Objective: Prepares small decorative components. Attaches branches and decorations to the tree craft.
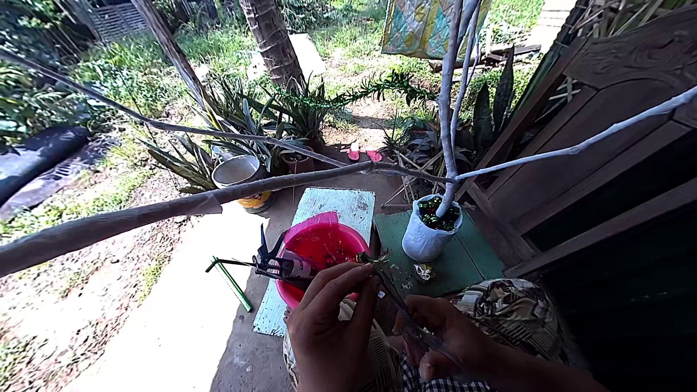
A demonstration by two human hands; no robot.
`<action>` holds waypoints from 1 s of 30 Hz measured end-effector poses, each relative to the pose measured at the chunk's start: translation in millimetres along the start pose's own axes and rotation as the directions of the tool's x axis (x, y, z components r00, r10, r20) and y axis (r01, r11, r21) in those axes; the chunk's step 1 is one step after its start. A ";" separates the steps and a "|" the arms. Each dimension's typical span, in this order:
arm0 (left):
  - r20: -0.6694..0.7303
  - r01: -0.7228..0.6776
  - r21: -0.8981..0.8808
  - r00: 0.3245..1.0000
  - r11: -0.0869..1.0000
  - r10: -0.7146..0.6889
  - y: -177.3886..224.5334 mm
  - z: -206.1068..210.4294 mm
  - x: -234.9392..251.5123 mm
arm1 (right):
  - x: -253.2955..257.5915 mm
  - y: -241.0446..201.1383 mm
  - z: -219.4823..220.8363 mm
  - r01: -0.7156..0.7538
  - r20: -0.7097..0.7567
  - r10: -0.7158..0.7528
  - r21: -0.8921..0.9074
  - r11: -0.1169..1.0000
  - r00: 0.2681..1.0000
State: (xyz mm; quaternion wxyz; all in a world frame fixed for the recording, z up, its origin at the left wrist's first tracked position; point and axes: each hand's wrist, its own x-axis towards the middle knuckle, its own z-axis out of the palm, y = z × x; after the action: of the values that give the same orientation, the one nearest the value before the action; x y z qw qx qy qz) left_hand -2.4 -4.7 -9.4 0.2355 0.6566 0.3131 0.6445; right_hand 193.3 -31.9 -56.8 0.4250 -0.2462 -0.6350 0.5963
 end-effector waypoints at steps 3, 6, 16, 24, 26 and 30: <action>-0.011 -0.014 0.021 1.000 1.000 0.014 0.1 1.0 -0.8 | -0.1 0.0 1.1 0.014 -0.025 -0.016 -0.052 0.999 1.000; -0.017 0.002 -0.008 1.000 1.000 -0.002 1.6 2.3 -0.4 | 0.1 0.7 2.4 0.040 -0.060 -0.046 -0.099 0.994 0.997; -0.016 0.026 -0.077 1.000 0.997 -0.027 1.6 2.1 0.1 | 0.5 2.0 1.9 0.084 -0.095 -0.103 -0.190 0.978 0.990; -0.001 0.033 -0.102 0.999 0.994 -0.034 1.0 0.6 1.1 | 1.8 -0.5 0.1 0.090 -0.109 -0.119 -0.238 0.967 0.987; 0.003 0.034 -0.091 0.999 0.995 -0.034 1.6 0.2 1.5 | 1.6 -1.6 -0.4 0.085 -0.118 -0.116 -0.240 0.967 0.986; 0.011 0.027 -0.087 1.000 0.996 -0.026 1.9 0.6 1.5 | 1.4 -1.9 -0.6 0.087 -0.116 -0.115 -0.223 0.971 0.987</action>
State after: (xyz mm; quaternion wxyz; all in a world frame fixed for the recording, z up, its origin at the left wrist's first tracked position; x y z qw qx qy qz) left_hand -1.7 -4.9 -7.1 0.2738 0.6447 0.2922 0.6512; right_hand 193.4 -30.7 -54.7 0.4653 -0.2961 -0.6796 0.4837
